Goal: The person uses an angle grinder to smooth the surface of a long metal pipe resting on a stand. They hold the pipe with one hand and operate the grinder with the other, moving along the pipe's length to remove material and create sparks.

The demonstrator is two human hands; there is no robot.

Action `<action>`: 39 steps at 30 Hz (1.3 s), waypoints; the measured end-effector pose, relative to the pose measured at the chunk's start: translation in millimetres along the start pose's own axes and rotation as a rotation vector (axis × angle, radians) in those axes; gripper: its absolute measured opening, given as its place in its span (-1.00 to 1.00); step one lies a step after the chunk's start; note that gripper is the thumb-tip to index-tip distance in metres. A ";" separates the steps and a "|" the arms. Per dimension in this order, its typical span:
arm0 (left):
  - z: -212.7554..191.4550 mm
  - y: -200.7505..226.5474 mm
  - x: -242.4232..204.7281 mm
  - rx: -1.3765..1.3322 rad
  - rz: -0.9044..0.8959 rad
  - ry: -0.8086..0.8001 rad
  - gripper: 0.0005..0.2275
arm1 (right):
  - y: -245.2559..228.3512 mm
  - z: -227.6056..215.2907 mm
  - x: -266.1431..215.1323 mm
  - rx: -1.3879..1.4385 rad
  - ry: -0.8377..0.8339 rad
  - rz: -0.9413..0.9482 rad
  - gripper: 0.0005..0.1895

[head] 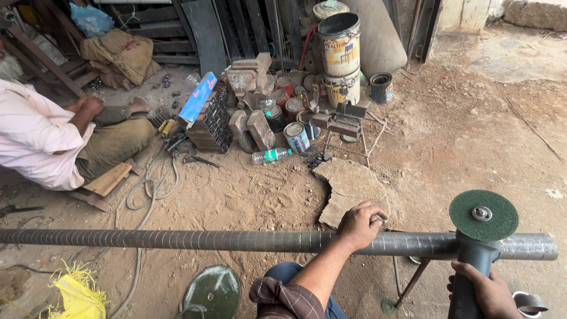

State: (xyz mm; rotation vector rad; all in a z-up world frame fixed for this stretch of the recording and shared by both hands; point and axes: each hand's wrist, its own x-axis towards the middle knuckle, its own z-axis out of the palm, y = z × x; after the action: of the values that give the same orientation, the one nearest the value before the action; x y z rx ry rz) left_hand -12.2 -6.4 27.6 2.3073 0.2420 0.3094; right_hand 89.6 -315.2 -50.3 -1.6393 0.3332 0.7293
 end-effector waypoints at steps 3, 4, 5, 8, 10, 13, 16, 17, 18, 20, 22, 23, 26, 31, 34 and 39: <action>-0.8 0.1 -0.3 0.010 0.029 0.018 -0.89 | 1.0 -2.0 5.1 -0.037 -0.003 -0.006 -0.40; -1.0 0.3 -0.8 0.007 0.045 0.028 -0.88 | 1.4 -2.6 6.2 -0.054 -0.006 -0.006 -0.39; -1.5 0.5 -0.8 0.004 0.061 0.038 -0.88 | 1.7 -2.7 7.1 -0.045 -0.006 -0.005 -0.39; -2.8 1.2 -1.1 0.007 0.044 0.024 -0.87 | 2.1 -2.3 7.9 -0.026 -0.007 0.001 -0.40; -3.4 1.9 -1.6 0.010 0.034 0.019 -0.87 | 1.9 -1.6 7.1 -0.020 -0.002 0.006 -0.41; -4.9 3.1 -2.3 0.011 0.041 0.026 -0.87 | 0.6 -0.2 5.0 -0.006 -0.004 -0.001 -0.42; -5.2 4.3 -2.6 0.004 0.035 0.019 -0.88 | -0.9 0.7 3.0 -0.016 -0.001 0.005 -0.40; -5.2 4.6 -2.5 0.001 0.028 0.013 -0.88 | -1.6 0.9 2.6 -0.016 0.004 0.007 -0.40; -5.0 4.8 -2.4 0.008 0.022 0.006 -0.89 | -2.0 1.0 2.1 -0.017 0.009 0.009 -0.39; -4.6 4.7 -2.2 0.022 0.010 -0.007 -0.90 | -3.4 1.4 1.6 -0.015 0.012 0.012 -0.39; -4.5 4.4 -1.8 0.032 -0.007 -0.021 -0.90 | -5.2 2.2 1.1 -0.010 0.009 0.013 -0.38; -4.2 4.3 -1.6 0.037 -0.015 -0.029 -0.90 | -6.0 2.5 0.9 -0.022 0.012 0.032 -0.37; -3.4 4.1 -1.4 0.046 -0.004 -0.023 -0.91 | -8.6 2.6 1.0 -0.042 0.016 0.068 -0.35; -4.1 5.1 -1.4 0.041 -0.034 -0.047 -0.89 | -9.4 2.9 0.5 -0.043 0.013 0.070 -0.34; -6.0 5.8 -2.3 0.034 -0.004 -0.020 -0.88 | -8.8 2.8 0.5 -0.039 0.011 0.063 -0.34; -5.3 4.7 -1.5 0.021 -0.043 -0.043 -0.86 | -5.3 1.9 2.8 -0.039 0.014 0.047 -0.34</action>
State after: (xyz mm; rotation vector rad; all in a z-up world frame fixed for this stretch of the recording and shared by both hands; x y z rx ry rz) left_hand -14.9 -6.4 34.3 2.3236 0.2746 0.2367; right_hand 94.3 -311.7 -48.0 -1.6787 0.3705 0.7646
